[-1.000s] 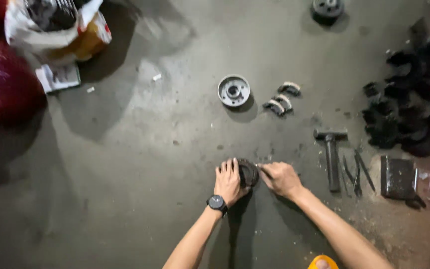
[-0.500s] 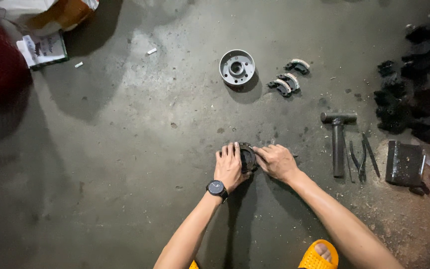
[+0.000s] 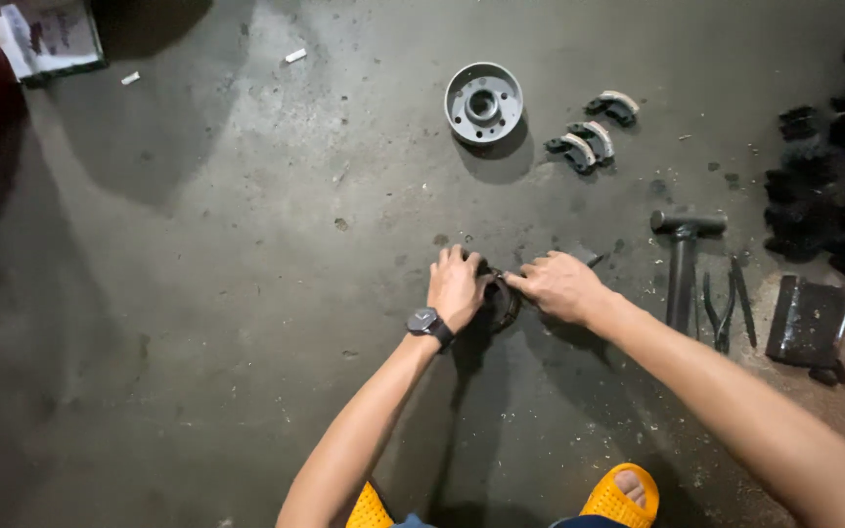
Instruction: The person carries small metal parts across the workshop, then sits on the floor and grinds the edges of the parts against a spinning bench grinder wheel, producing sparks. They then hammer a round clutch assembly apart on the floor and gather greasy metal parts into a large metal basin.
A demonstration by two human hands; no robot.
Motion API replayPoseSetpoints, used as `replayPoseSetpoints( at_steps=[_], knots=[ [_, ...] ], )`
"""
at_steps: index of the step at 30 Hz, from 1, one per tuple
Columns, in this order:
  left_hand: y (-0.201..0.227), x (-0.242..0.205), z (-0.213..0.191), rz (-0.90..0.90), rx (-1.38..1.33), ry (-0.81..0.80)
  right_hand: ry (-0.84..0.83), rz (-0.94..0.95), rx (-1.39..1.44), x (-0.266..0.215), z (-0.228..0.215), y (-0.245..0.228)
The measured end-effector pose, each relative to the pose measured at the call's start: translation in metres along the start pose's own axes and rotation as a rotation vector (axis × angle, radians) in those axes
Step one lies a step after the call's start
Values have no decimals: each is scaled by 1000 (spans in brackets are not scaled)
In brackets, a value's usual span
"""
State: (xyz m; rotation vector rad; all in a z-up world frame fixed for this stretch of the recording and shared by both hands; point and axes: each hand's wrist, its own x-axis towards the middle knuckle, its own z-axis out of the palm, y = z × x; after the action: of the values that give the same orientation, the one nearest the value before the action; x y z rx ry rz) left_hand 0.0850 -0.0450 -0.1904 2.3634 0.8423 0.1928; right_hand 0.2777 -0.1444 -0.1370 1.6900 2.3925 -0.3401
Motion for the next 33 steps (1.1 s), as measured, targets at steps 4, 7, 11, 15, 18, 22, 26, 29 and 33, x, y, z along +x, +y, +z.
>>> replayPoseSetpoints(
  at_steps=[4, 7, 11, 15, 18, 22, 26, 29, 33],
  knots=[
    [7, 11, -2, -117, -150, 7, -228, -2, 40, 11, -19, 1],
    [13, 13, -8, -188, -219, -30, -299, -8, 69, 14, -28, 0],
    [7, 10, 5, -153, -200, 95, -268, 158, 218, 17, -28, -10],
    [9, 7, 2, -115, -176, 121, -217, 578, 449, 21, -15, -27],
    [10, 8, -8, -187, -235, 20, 25, 1000, 1023, 22, 11, -25],
    [-3, 3, -3, -131, -257, 49, -26, 1154, 1329, 17, 19, -13],
    [-7, -4, -22, 163, -184, 129, 151, 975, 1129, 10, 7, 4],
    [-5, -2, -20, 357, -8, 34, 82, 1061, 707, 11, -43, 2],
    [-5, 7, -7, 465, 140, 69, -89, 1100, 614, 12, -26, 11]
  ],
)
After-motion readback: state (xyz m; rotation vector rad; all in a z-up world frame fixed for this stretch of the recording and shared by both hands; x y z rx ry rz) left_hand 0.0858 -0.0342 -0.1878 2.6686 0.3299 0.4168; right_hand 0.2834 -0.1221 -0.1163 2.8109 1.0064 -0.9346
